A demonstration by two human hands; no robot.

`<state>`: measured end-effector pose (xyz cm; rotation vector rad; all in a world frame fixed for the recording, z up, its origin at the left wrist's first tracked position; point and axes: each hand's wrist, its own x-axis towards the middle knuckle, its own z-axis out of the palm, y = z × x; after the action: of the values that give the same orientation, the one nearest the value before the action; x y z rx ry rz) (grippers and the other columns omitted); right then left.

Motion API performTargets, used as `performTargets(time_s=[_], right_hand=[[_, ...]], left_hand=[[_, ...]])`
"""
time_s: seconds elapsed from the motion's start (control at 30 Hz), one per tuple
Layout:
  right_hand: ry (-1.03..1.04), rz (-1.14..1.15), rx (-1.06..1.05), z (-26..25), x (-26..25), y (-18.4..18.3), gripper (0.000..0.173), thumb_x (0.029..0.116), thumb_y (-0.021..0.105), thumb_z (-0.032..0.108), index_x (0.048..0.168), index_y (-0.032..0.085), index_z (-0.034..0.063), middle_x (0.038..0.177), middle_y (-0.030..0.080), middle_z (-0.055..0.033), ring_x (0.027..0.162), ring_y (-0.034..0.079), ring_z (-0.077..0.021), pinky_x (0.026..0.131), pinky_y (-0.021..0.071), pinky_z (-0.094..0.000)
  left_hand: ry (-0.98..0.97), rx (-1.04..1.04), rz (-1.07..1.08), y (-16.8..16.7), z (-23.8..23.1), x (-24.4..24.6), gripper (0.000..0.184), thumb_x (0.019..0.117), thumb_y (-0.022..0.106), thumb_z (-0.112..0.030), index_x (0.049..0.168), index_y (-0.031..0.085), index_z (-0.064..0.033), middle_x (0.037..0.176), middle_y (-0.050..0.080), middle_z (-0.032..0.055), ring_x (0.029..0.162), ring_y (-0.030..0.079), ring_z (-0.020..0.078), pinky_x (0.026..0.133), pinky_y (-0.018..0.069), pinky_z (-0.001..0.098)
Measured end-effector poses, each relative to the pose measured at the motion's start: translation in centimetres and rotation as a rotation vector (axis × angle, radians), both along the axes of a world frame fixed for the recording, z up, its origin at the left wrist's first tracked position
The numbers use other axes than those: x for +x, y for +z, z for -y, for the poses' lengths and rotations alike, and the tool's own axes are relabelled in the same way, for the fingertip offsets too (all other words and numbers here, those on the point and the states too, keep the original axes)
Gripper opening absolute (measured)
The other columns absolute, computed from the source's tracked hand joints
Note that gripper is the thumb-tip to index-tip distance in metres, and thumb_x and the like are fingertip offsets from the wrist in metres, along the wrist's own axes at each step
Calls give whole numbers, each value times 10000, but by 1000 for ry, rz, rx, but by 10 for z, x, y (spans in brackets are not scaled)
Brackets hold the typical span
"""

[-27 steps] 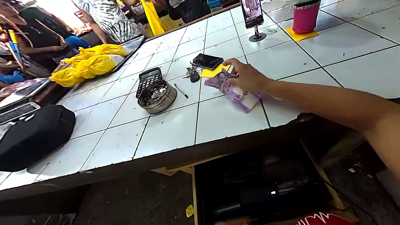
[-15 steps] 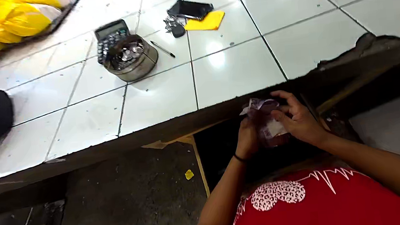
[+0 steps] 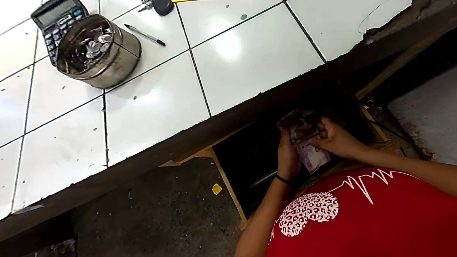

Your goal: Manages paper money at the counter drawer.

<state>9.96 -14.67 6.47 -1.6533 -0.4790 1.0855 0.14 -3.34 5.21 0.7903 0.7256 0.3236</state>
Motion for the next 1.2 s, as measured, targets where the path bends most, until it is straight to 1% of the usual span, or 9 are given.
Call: performTargets(time_s=[0.1, 0.17, 0.23, 0.3, 0.37, 0.47, 0.6, 0.83, 1.2], right_hand=[[45, -78, 23, -5, -10, -7, 786, 857, 736, -1, 1514, 304, -5, 1231, 605, -134, 892, 685, -117, 743, 595, -265], [68, -111, 34, -8, -14, -10, 800, 850, 744, -8, 1519, 304, -7, 1191, 613, -125, 897, 680, -115, 751, 590, -260], [96, -105, 54, -10, -16, -11, 790, 838, 742, -12, 1501, 313, -44, 1206, 626, -139, 971, 677, -112, 830, 580, -258], [116, -56, 85, -12, -20, -12, 735, 867, 712, 50, 1480, 325, -70, 1247, 637, -153, 1067, 664, -108, 931, 555, -262], [107, 4, 90, -15, -19, -9, 570, 990, 627, 152, 1455, 386, -73, 1257, 649, -165, 1076, 661, -112, 948, 542, -276], [4, 62, 37, -24, -5, 1, 308, 1072, 523, 165, 1273, 584, -62, 1030, 676, -111, 854, 638, -71, 792, 536, -253], [-57, 373, -48, -14, 31, 1, 291, 1032, 566, 126, 1236, 658, -60, 1129, 714, -196, 1040, 694, -223, 962, 544, -402], [-39, 577, -229, 20, 54, -5, 327, 1041, 544, 95, 1305, 630, -77, 1200, 692, -273, 1152, 668, -376, 1046, 484, -516], [302, 476, -266, 59, 31, -40, 371, 1058, 515, 266, 1297, 627, 5, 1002, 715, -243, 954, 701, -403, 878, 529, -592]], left_hand=[[79, 30, 81, -10, 4, -15, 685, 1050, 121, -567, 1299, 461, -27, 996, 714, 43, 939, 710, 117, 854, 600, 319], [60, 71, 169, -20, 4, -29, 717, 952, 467, -660, 1264, 445, -14, 1008, 730, 14, 954, 718, 105, 868, 603, 315], [-26, 208, 122, -23, 3, -38, 713, 853, 757, -469, 1239, 431, 34, 1017, 701, -12, 948, 696, 59, 871, 589, 277], [-28, 306, 15, -18, 3, -36, 318, 912, 674, -89, 1156, 543, 68, 937, 723, 13, 871, 709, 63, 836, 599, 274], [-5, 341, -70, -13, 3, -27, 148, 1002, 507, -19, 1111, 578, 50, 875, 714, 6, 812, 700, 43, 799, 598, 256], [-125, 521, -96, -7, -5, -15, 274, 1046, 439, -90, 1199, 554, 105, 1003, 673, 75, 919, 657, 30, 880, 546, 235], [-331, 996, -209, -6, -32, 3, 581, 1079, 334, -351, 1369, 528, 113, 1436, 516, 286, 1377, 482, 301, 1175, 345, 410], [-631, 1481, -795, 17, -35, 50, 506, 1023, 505, -383, 1389, 596, -46, 1409, 590, 181, 1382, 479, 356, 1178, 306, 514], [-740, 1496, -643, 24, -13, 25, 379, 1027, 519, -219, 1330, 647, -32, 1407, 599, 176, 1356, 523, 341, 1143, 393, 492]])
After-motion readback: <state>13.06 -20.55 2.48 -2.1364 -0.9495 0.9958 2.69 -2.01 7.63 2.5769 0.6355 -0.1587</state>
